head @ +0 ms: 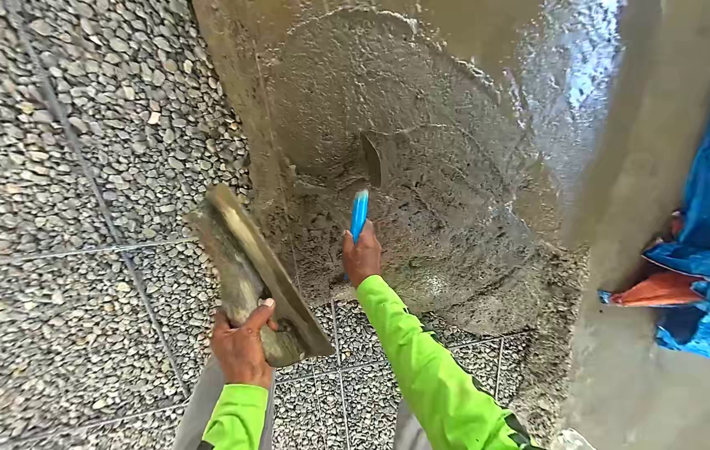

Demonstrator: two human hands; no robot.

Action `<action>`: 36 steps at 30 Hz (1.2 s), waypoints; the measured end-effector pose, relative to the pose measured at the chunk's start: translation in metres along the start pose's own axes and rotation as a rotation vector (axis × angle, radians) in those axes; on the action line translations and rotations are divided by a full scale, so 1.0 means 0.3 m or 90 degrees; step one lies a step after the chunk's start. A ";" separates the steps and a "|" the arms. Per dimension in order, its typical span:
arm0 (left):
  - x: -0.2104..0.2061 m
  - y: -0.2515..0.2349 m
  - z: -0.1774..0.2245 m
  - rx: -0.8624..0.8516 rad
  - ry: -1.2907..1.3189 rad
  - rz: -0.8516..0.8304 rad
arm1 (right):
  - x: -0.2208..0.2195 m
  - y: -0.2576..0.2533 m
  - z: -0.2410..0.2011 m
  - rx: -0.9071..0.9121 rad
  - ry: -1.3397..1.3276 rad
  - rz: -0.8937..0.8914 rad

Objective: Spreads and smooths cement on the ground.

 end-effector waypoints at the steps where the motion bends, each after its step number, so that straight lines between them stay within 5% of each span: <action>1: 0.006 -0.003 -0.002 0.002 0.009 0.004 | -0.014 0.019 -0.015 0.018 0.005 -0.012; 6: 0.017 -0.009 -0.009 0.003 0.027 0.010 | 0.081 -0.007 0.042 0.034 0.011 -0.014; 13: 0.014 -0.002 -0.025 0.006 0.026 0.005 | 0.265 -0.271 0.165 -0.008 0.049 0.151; 25: 0.004 0.000 -0.043 0.009 0.031 0.008 | -0.090 0.081 0.074 0.086 0.050 -0.056; 36: 0.007 -0.003 -0.044 0.011 0.028 0.006 | -0.183 0.244 0.008 0.168 -0.003 -0.138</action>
Point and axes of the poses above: each hand's wrist, its own y-axis away from the middle knuckle, its own x-axis out of the back of the hand, z = x × y, the point moved 10 cm from there along -y, towards the middle knuckle, and after that the axes turned 5 degrees about -x, right-handed, at the moved point
